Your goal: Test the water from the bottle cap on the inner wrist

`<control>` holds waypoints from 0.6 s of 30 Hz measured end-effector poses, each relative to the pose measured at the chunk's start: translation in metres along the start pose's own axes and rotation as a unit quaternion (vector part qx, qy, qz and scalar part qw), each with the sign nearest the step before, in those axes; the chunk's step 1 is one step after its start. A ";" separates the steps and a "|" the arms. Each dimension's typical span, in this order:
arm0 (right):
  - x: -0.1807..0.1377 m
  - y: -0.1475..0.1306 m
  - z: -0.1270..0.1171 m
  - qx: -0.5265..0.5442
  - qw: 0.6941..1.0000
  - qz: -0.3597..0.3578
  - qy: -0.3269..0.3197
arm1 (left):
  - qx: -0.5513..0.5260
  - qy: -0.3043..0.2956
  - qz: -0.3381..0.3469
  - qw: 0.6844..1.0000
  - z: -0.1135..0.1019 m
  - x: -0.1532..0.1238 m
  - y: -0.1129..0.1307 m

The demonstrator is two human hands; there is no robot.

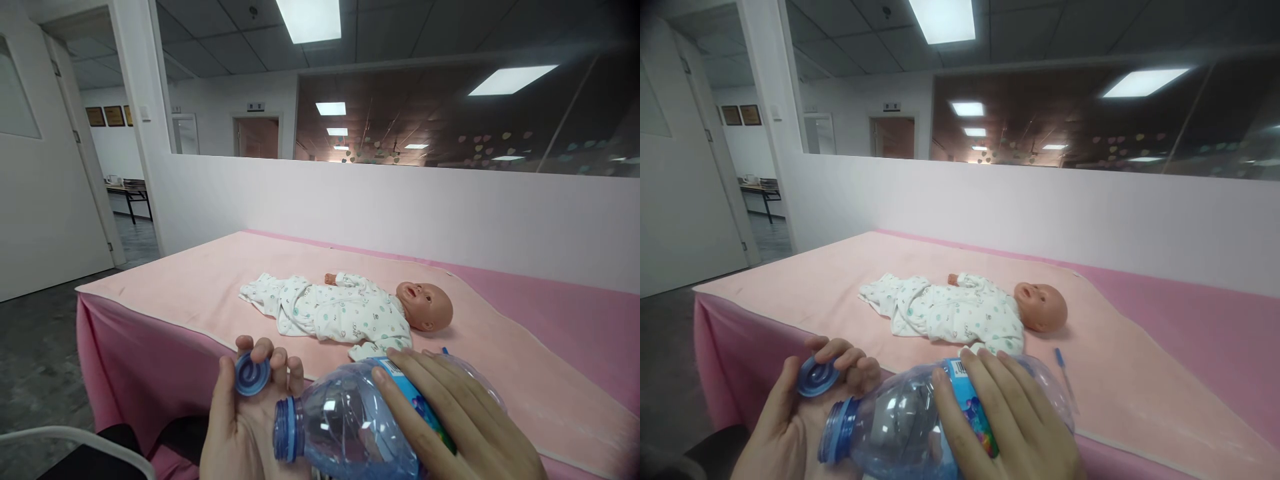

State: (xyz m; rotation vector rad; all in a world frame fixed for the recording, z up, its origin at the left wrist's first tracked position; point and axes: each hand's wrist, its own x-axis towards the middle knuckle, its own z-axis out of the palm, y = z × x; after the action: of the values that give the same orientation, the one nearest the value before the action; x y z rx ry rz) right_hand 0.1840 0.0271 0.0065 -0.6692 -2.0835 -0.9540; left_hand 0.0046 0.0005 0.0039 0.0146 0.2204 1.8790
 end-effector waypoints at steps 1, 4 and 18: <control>0.000 0.001 0.000 -0.003 1.000 -0.008 0.000 | 0.000 0.002 0.000 1.000 0.000 0.000 0.000; 0.001 0.001 0.000 -0.004 1.000 -0.016 0.000 | -0.005 0.002 0.005 1.000 -0.001 0.001 0.000; 0.002 -0.002 0.000 0.021 1.000 0.007 -0.004 | -0.012 -0.007 0.002 1.000 -0.003 -0.001 0.000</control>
State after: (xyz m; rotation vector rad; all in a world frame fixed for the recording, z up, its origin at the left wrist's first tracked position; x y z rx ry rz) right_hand 0.1814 0.0256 0.0072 -0.6660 -2.0977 -0.8978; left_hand 0.0041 -0.0011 0.0014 0.0112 0.1895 1.8846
